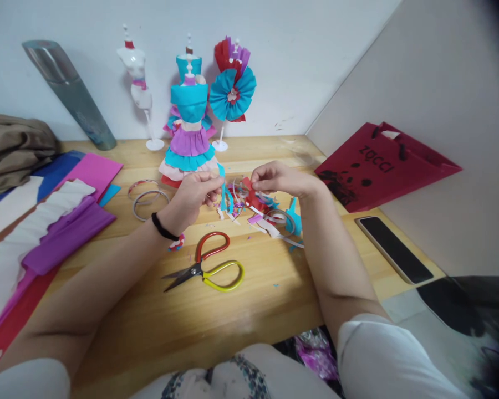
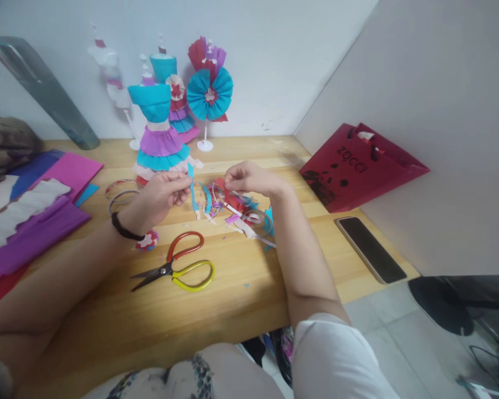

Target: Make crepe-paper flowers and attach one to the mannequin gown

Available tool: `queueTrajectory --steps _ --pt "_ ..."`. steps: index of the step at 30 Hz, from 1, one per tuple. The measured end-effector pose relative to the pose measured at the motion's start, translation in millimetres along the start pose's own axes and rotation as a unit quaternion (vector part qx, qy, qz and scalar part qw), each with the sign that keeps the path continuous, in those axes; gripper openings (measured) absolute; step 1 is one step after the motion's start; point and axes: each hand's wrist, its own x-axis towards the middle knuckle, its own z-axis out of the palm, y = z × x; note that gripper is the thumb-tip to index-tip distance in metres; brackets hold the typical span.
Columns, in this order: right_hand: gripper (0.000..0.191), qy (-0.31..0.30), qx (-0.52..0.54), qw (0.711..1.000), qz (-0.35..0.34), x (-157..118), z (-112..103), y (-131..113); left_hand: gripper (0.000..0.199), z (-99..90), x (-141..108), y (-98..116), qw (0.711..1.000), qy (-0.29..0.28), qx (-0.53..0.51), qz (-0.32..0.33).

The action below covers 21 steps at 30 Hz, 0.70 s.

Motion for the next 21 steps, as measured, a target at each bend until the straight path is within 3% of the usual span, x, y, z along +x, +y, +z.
queueTrajectory --steps 3,7,13,18,21 --pt "0.031 0.002 0.136 0.99 -0.03 -0.9 0.2 2.1 0.03 -0.7 0.5 -0.7 1.0 0.0 -0.007 0.0" --pt "0.04 0.01 0.227 0.972 -0.066 0.4 6.3 -4.1 0.023 -1.0 1.1 -1.4 1.0 -0.017 -0.024 -0.004" --pt "0.027 0.045 0.251 0.966 -0.036 -5.0 13.5 -23.6 0.019 0.7 0.7 -1.3 0.997 -0.053 -0.049 -0.013" --pt "0.035 0.098 0.27 0.952 -0.107 -4.8 11.1 -22.1 0.022 -0.2 -0.4 -1.2 0.997 -0.057 -0.051 -0.022" --pt "0.042 0.136 0.244 0.952 -0.123 -4.5 8.8 -19.3 0.024 -0.5 -1.6 -2.1 0.994 -0.089 -0.026 -0.051"
